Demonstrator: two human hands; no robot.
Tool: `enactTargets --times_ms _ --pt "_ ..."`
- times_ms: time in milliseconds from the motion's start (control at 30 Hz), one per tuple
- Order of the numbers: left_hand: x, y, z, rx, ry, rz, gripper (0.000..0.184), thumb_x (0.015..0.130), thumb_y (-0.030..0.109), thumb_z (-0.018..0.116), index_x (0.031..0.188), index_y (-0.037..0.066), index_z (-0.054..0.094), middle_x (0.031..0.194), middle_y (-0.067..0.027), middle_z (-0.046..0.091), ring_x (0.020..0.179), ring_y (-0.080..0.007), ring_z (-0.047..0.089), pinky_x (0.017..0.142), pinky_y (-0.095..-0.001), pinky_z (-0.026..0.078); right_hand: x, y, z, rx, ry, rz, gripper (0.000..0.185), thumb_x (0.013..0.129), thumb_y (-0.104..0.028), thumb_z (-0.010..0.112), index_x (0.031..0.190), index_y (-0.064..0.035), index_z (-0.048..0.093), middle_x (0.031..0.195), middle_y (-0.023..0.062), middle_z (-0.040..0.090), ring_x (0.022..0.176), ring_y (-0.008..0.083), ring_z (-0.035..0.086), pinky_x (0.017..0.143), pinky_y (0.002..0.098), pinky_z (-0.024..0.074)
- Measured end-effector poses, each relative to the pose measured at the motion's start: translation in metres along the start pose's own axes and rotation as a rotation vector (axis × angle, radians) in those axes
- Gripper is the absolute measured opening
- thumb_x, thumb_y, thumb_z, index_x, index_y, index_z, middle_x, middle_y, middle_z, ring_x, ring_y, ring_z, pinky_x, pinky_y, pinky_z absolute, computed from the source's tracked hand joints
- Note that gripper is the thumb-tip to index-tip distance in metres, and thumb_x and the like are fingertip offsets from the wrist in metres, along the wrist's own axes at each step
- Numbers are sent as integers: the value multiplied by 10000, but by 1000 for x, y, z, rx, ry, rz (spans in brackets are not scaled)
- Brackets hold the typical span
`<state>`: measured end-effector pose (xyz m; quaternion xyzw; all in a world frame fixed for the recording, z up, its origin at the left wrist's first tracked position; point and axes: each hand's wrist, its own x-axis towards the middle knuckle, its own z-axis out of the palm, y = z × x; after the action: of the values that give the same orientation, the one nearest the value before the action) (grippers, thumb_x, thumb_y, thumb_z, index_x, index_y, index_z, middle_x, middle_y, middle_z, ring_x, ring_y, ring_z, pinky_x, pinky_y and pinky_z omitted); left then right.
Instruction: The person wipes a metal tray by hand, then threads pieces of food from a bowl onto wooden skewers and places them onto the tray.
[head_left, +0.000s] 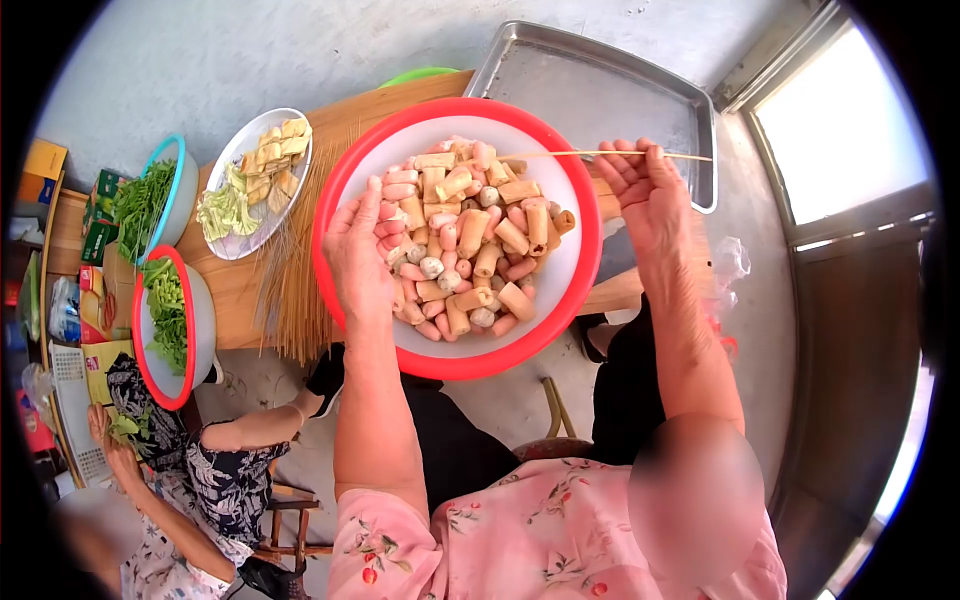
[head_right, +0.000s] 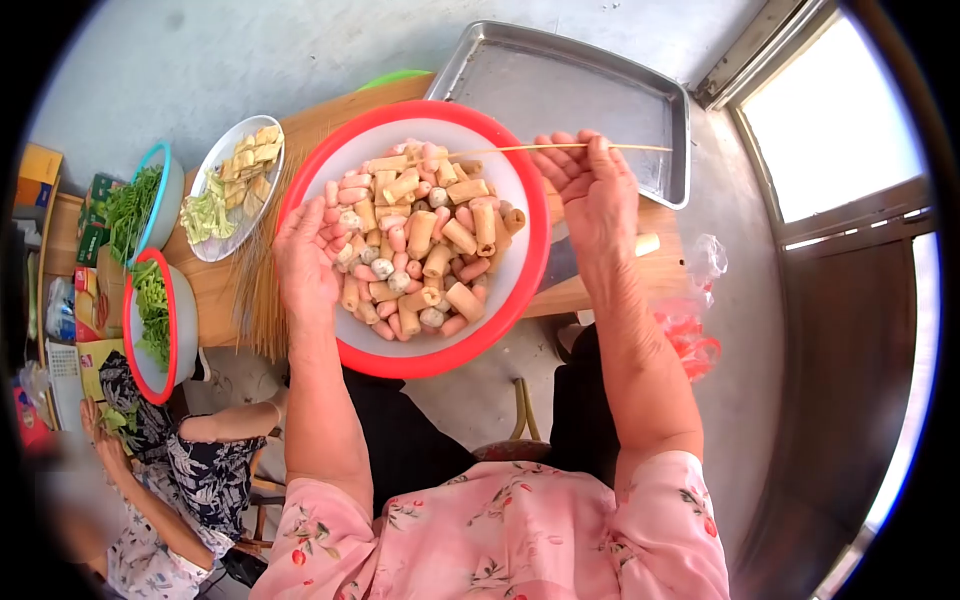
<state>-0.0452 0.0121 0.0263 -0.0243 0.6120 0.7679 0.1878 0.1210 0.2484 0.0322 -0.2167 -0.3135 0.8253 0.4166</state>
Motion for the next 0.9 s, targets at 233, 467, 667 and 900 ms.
enactTargets --times_ms 233,467,667,900 --pt "-4 -31 19 986 -220 697 193 804 214 664 836 23 657 806 -85 593 778 -237 578 686 -347 470 9 -3 28 -202 -76 6 242 956 -160 462 1101 27 514 721 67 541 608 150 553 561 309 532" --pt "-20 -40 53 1511 -301 843 262 803 262 651 757 4 637 847 -156 532 856 -311 521 753 -415 442 0 19 30 -368 -178 63 231 939 -160 500 1085 13 551 657 55 542 489 129 514 490 251 486" --pt "-15 -39 52 1006 -350 629 248 798 195 682 941 4 612 836 -101 590 803 -253 593 691 -349 496 -21 17 39 -533 -245 149 269 925 -190 541 1101 10 578 573 10 521 453 67 471 422 199 357" --pt "-2 -12 38 -181 -401 -162 228 882 170 609 1032 2 573 830 -66 622 670 -137 615 617 -263 551 -51 23 54 -756 -410 323 309 920 -131 541 1214 -37 551 624 -28 495 563 39 464 478 209 390"
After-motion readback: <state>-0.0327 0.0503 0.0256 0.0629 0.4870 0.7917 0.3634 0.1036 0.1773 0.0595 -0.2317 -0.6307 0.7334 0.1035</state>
